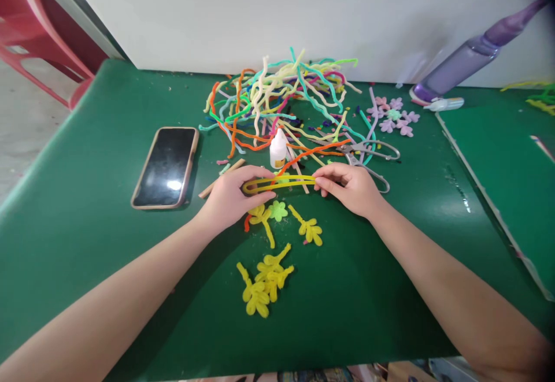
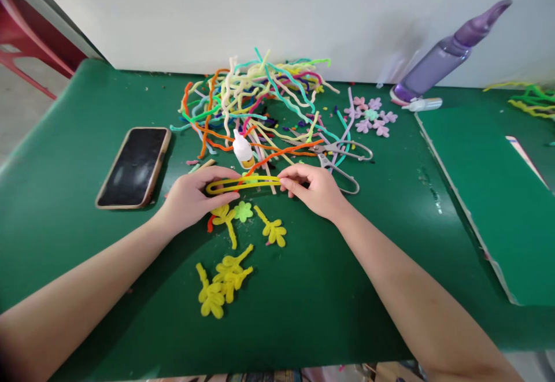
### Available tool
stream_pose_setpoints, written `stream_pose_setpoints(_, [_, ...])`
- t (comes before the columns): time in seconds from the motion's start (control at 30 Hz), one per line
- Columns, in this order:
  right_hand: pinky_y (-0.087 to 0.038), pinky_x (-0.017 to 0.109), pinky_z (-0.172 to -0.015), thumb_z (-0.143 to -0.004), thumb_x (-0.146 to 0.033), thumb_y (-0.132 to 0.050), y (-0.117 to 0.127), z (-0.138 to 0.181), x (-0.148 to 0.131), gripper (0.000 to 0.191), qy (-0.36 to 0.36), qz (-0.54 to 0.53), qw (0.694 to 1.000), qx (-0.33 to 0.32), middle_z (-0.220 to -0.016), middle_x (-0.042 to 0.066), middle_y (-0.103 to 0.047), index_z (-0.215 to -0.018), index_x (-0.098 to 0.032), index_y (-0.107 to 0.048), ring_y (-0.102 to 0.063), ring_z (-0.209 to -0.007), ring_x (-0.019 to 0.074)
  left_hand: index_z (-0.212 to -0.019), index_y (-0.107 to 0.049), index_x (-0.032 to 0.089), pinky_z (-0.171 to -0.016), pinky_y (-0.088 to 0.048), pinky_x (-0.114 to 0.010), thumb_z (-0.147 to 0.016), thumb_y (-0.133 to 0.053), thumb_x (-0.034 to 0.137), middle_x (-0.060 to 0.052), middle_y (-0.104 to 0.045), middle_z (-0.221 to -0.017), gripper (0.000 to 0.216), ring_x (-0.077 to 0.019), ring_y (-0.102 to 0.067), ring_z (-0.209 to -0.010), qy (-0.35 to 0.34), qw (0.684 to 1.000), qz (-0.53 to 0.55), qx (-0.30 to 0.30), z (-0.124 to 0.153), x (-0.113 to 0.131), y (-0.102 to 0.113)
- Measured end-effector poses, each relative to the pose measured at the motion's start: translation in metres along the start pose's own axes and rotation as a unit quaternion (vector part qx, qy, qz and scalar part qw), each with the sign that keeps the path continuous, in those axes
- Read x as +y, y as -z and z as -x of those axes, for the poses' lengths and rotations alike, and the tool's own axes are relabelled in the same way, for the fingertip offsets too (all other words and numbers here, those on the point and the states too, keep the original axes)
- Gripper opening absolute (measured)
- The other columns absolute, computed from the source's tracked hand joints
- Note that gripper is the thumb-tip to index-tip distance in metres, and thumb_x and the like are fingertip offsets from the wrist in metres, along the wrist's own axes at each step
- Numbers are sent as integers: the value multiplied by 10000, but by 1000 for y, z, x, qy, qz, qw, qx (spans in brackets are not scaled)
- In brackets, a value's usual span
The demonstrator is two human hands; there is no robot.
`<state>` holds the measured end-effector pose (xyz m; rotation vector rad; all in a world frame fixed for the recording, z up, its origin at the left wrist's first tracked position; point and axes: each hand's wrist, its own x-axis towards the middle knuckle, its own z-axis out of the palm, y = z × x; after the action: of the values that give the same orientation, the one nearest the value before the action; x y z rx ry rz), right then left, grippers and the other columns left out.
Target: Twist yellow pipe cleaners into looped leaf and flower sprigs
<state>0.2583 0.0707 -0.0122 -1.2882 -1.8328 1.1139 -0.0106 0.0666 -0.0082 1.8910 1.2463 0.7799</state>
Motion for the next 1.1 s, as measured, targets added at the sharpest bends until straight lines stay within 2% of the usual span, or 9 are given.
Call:
stream_pose_setpoints(0.23, [-528,233,-605,-879,-342,-592,0,0,-1,154,7,11,1000,-15,-757,11,-680,-923,-208,-656,-628,-599,108,-952,-689,209,-853,-540,-315,-775,-706,399,-31,-707,-985,260,-188,-662,-889,0,1000,-10,5,0,-1,-1])
stream_pose_setpoints(0.43, [-504,228,-587,-893,-331,-569,-1,1,-1,149,19,34,999,-24,-720,2,-656,-903,-202,-642,-613,-588,105,-918,-701,193,-798,-551,-273,-781,-706,345,-20,-711,-908,205,-161,-653,-815,1,1000,-12,-6,-1,3,-1])
stream_pose_setpoints(0.87, [-488,225,-577,-881,-327,-588,1,2,-2,149,36,58,997,-31,-676,-8,-650,-911,-205,-667,-597,-568,102,-926,-714,199,-776,-545,-271,-840,-645,300,-18,-706,-912,150,-149,-652,-803,-28,999,-14,-19,0,4,-1])
stream_pose_setpoints(1.1, [-470,232,-621,-825,-345,-661,-1,2,-5,165,77,119,990,-28,-746,8,-663,-899,-200,-683,-594,-656,121,-906,-690,191,-778,-531,-273,-854,-624,274,-20,-689,-893,118,-142,-633,-798,-43,999,-27,-12,-1,1,-2])
